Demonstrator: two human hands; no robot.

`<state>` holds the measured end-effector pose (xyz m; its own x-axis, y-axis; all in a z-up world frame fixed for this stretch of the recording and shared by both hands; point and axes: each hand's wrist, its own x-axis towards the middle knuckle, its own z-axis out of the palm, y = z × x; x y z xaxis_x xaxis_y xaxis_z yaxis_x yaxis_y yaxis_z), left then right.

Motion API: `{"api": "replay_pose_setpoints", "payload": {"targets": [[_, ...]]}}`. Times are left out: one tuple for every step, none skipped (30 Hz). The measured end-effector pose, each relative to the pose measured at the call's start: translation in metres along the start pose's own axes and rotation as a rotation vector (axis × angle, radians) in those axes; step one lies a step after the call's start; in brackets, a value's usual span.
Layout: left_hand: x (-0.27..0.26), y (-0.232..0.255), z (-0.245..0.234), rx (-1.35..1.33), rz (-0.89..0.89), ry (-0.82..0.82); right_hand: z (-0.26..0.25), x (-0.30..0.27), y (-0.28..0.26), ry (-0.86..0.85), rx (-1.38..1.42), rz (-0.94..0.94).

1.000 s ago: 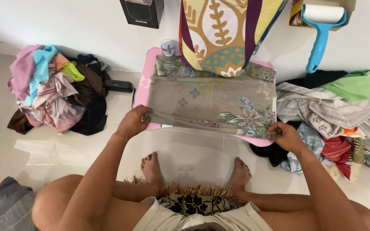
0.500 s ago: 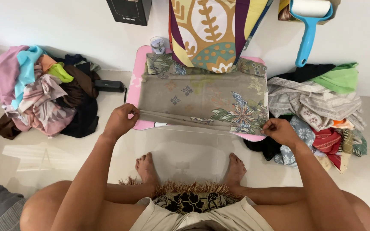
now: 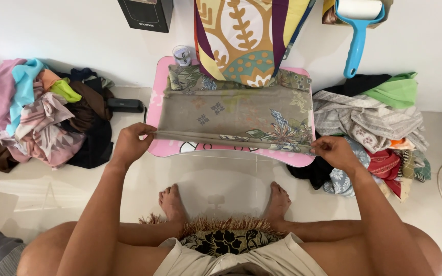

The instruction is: Smoothing, folding, and cleaning a scarf with a lint roller.

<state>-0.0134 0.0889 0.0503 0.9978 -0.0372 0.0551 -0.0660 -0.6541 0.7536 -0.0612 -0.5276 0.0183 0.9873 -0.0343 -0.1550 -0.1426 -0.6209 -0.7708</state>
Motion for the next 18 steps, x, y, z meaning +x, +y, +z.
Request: {"api": "replay_pose_setpoints", "payload": {"targets": [[0.003, -0.007, 0.005, 0.0, 0.001, 0.0, 0.003, 0.003, 0.006, 0.001, 0.0, 0.0], [0.006, -0.014, 0.01, -0.017, -0.036, 0.009, 0.007, 0.007, 0.012, 0.028, -0.014, -0.002], [0.008, -0.021, 0.015, -0.034, -0.072, 0.017, 0.01, 0.01, 0.018, 0.055, -0.027, -0.003], [0.009, -0.023, 0.019, -0.034, -0.07, 0.019, 0.015, 0.014, 0.024, 0.057, -0.027, -0.005], [0.01, -0.024, 0.023, -0.03, -0.097, 0.022, 0.019, 0.018, 0.03, 0.078, -0.036, 0.0], [0.01, -0.026, 0.027, -0.025, -0.125, 0.023, 0.024, 0.021, 0.037, 0.099, -0.044, 0.007], [0.012, -0.03, 0.032, -0.025, -0.124, 0.023, 0.026, 0.019, 0.035, 0.1, -0.044, 0.007], [0.014, -0.033, 0.036, -0.012, -0.142, 0.024, 0.028, 0.018, 0.033, 0.088, -0.018, -0.006], [0.015, -0.037, 0.041, 0.001, -0.161, 0.024, 0.03, 0.016, 0.032, 0.076, 0.008, -0.02], [0.015, -0.034, 0.041, 0.001, -0.16, 0.023, 0.028, 0.015, 0.027, 0.077, 0.008, -0.019], [0.015, -0.032, 0.042, 0.006, -0.169, 0.021, 0.027, 0.014, 0.023, 0.052, 0.015, -0.003], [0.014, -0.03, 0.044, 0.01, -0.179, 0.019, 0.025, 0.012, 0.019, 0.026, 0.021, 0.014], [0.015, -0.032, 0.045, 0.009, -0.178, 0.018, 0.025, 0.013, 0.024, 0.026, 0.02, 0.015], [0.016, -0.034, 0.046, 0.006, -0.191, 0.01, 0.025, 0.015, 0.029, 0.017, 0.018, 0.032], [0.017, -0.035, 0.047, 0.002, -0.203, 0.002, 0.025, 0.016, 0.034, 0.008, 0.015, 0.05], [0.017, -0.037, 0.048, 0.002, -0.205, 0.0, 0.024, 0.015, 0.032, 0.007, 0.015, 0.052], [0.017, -0.039, 0.049, -0.023, -0.233, 0.012, 0.022, 0.014, 0.03, 0.004, 0.043, 0.065], [0.018, -0.04, 0.049, -0.048, -0.262, 0.026, 0.021, 0.014, 0.027, 0.0, 0.072, 0.075]]}}
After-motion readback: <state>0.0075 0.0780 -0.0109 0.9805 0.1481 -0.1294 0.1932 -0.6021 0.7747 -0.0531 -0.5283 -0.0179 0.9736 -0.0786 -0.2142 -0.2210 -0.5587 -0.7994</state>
